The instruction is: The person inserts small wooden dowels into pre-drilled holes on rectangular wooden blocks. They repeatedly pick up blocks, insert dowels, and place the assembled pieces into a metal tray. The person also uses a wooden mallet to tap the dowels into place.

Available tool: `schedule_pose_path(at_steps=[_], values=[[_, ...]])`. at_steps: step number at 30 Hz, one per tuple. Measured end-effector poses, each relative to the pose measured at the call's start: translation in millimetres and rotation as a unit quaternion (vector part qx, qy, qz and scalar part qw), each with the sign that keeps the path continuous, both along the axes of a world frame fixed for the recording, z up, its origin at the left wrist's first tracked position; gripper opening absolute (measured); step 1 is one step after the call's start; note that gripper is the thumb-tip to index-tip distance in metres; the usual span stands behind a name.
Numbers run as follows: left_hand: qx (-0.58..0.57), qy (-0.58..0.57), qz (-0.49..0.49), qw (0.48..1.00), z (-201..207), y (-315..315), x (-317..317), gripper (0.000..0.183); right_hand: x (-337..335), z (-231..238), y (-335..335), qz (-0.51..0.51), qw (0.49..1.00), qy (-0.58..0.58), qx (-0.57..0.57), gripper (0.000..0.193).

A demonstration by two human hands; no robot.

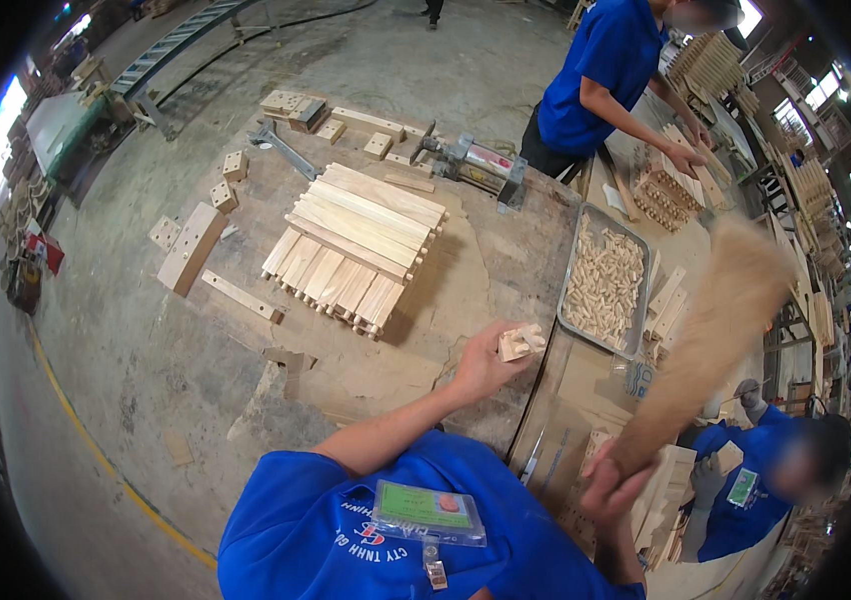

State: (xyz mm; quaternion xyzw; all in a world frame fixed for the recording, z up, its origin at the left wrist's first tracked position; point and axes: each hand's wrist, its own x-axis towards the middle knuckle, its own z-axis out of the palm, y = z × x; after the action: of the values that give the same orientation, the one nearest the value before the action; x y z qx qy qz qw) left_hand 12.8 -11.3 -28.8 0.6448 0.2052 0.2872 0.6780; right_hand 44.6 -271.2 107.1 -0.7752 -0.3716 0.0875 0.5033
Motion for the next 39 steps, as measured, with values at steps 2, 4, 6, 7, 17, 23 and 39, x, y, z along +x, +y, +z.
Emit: schedule_pose_path(at_steps=[2, 4, 6, 7, 17, 23, 39], values=[[-0.010, -0.003, 0.003, 1.000, -1, -2, 1, 0.042, 7, -7, 0, 0.072, 0.975, -0.112, -0.178, 0.041], [0.038, 0.005, 0.008, 0.999, -9, -2, 2, 0.043, 12, -2, 7, 0.111, 0.938, -0.171, -0.281, 0.040], [0.058, 0.014, 0.010, 0.998, -9, -1, 1, 0.044, 14, 3, 10, 0.104, 0.957, -0.165, -0.217, 0.040], [0.055, 0.020, 0.011, 0.998, -5, 0, -1, 0.045, 15, 5, 11, 0.061, 0.977, -0.057, -0.198, 0.043], [-0.032, 0.015, 0.034, 0.999, -20, 31, 14, 0.045, 45, -148, 58, -0.104, 0.957, 0.022, -0.270, 0.070], [-0.583, -0.027, 0.038, 0.811, -13, 67, 9, 0.025, 37, -188, 76, -0.018, 0.941, -0.182, -0.286, 0.094], [-0.031, 0.323, -0.174, 0.930, -49, 28, -86, 0.077, 40, -105, 128, 0.009, 0.999, -0.034, 0.014, 0.066]])
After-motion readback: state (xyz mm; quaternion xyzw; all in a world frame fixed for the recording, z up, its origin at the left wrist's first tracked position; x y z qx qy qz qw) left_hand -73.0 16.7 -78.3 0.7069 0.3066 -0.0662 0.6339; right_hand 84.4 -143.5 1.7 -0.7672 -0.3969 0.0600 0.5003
